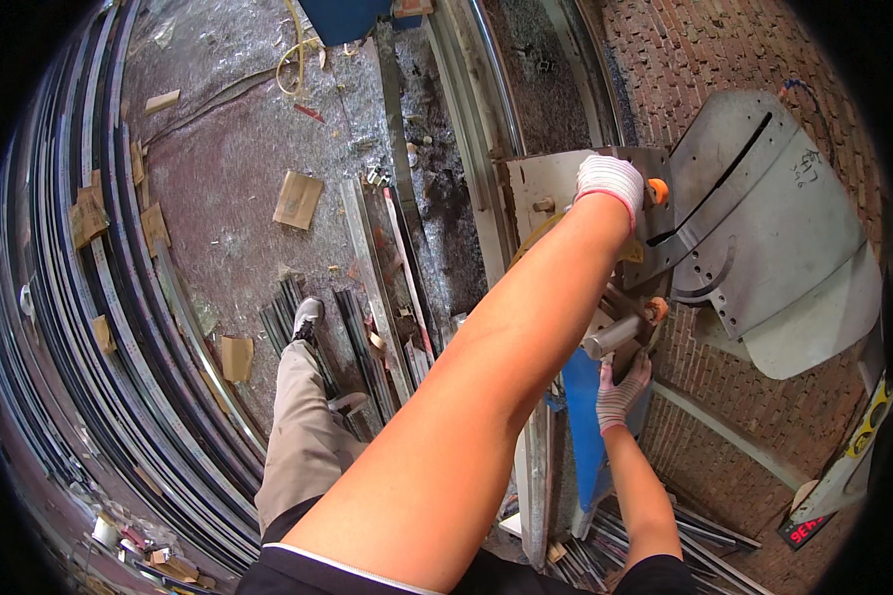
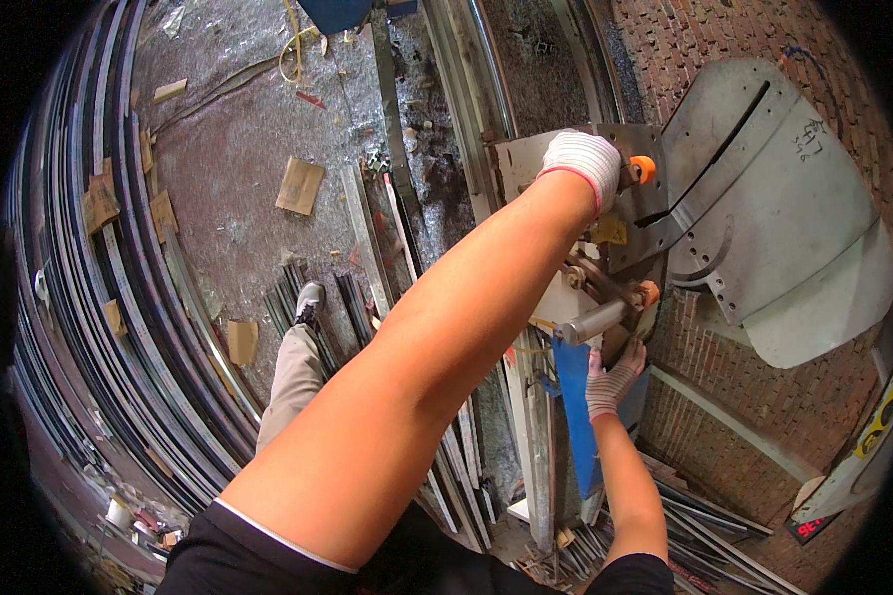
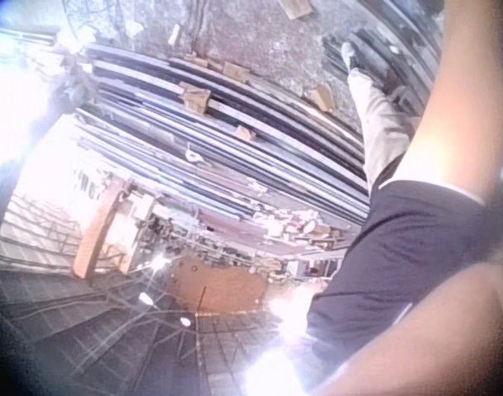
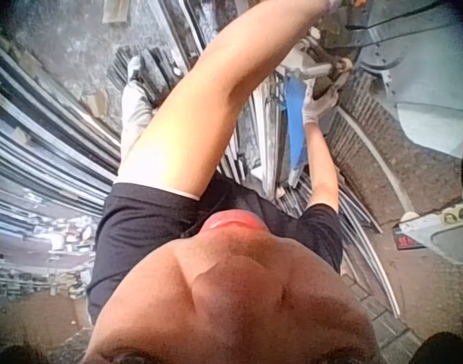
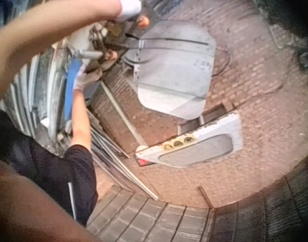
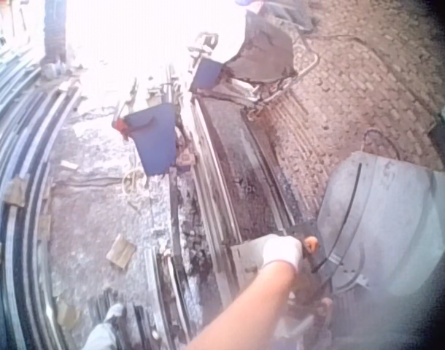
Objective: The person sorts and organizes long metal profiles on the floor, then moves to a cutting machine to cut a profile. The person handles the profiles by hand and uses a cutting machine.
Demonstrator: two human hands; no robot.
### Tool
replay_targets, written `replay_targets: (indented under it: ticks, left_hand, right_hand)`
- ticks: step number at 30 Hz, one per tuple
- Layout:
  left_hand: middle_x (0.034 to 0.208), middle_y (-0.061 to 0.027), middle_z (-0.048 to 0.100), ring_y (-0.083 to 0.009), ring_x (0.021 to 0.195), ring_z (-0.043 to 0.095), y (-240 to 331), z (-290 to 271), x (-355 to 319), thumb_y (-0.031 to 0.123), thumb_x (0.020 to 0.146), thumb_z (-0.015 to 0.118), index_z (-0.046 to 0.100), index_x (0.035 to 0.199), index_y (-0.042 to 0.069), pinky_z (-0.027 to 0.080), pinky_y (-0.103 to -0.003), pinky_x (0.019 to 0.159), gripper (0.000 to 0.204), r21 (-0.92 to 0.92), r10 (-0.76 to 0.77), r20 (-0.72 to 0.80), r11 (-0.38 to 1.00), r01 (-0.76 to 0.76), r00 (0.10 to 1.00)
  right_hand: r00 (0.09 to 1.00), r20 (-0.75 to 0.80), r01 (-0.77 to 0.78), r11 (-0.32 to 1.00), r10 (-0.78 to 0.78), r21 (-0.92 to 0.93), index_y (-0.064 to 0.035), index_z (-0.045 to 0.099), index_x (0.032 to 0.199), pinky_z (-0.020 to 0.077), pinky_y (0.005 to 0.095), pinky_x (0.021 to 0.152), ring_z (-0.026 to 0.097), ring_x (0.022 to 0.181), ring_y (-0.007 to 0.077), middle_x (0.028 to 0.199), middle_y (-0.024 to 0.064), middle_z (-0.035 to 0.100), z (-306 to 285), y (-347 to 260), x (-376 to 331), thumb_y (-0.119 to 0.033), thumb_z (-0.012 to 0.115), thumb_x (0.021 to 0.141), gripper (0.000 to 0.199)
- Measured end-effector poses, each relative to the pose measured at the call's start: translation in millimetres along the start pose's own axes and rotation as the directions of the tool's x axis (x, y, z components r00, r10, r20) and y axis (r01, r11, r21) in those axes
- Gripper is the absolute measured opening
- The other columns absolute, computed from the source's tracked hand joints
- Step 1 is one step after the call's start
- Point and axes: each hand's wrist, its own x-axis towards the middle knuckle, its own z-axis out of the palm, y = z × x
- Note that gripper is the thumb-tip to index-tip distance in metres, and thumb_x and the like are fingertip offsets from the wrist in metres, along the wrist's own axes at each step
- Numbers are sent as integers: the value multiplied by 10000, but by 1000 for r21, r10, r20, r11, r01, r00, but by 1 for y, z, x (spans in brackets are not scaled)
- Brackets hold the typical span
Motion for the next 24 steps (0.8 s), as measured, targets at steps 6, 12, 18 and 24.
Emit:
replay_targets:
  ticks: [6,12,18,24]
  left_hand:
    - [1134,-119,759,-295,1040,736,-6,-8,15,247,817,778,776,1165,169,578,-391,884,357,61,37,-29,998,-35,999]
    - [1122,-117,763,-282,1033,740,-16,-21,26,258,837,755,777,1165,168,579,-387,878,341,60,41,-60,998,-37,997]
    - [1132,-103,764,-268,1048,739,-21,-33,35,274,860,740,770,1187,169,580,-383,871,345,30,16,-44,999,-15,999]
    - [1127,-78,771,-242,1046,743,-22,-34,46,288,896,720,764,1201,153,579,-399,858,337,50,2,-72,999,2,997]
  right_hand:
    - [999,-37,-7,991,12,133,53,328,1537,244,505,1230,225,1504,376,1595,218,271,1,-16,10,-539,739,842,1001]
    - [999,-38,13,999,-12,37,48,357,1527,266,511,1221,256,1491,385,1585,226,302,-1,-31,26,-541,742,832,989]
    - [999,-36,4,1000,-3,26,43,369,1525,264,527,1218,287,1477,400,1571,234,336,4,-40,39,-579,709,831,992]
    - [999,-41,10,1000,-9,25,42,363,1529,255,534,1223,282,1479,404,1573,234,333,6,-48,47,-577,714,829,998]
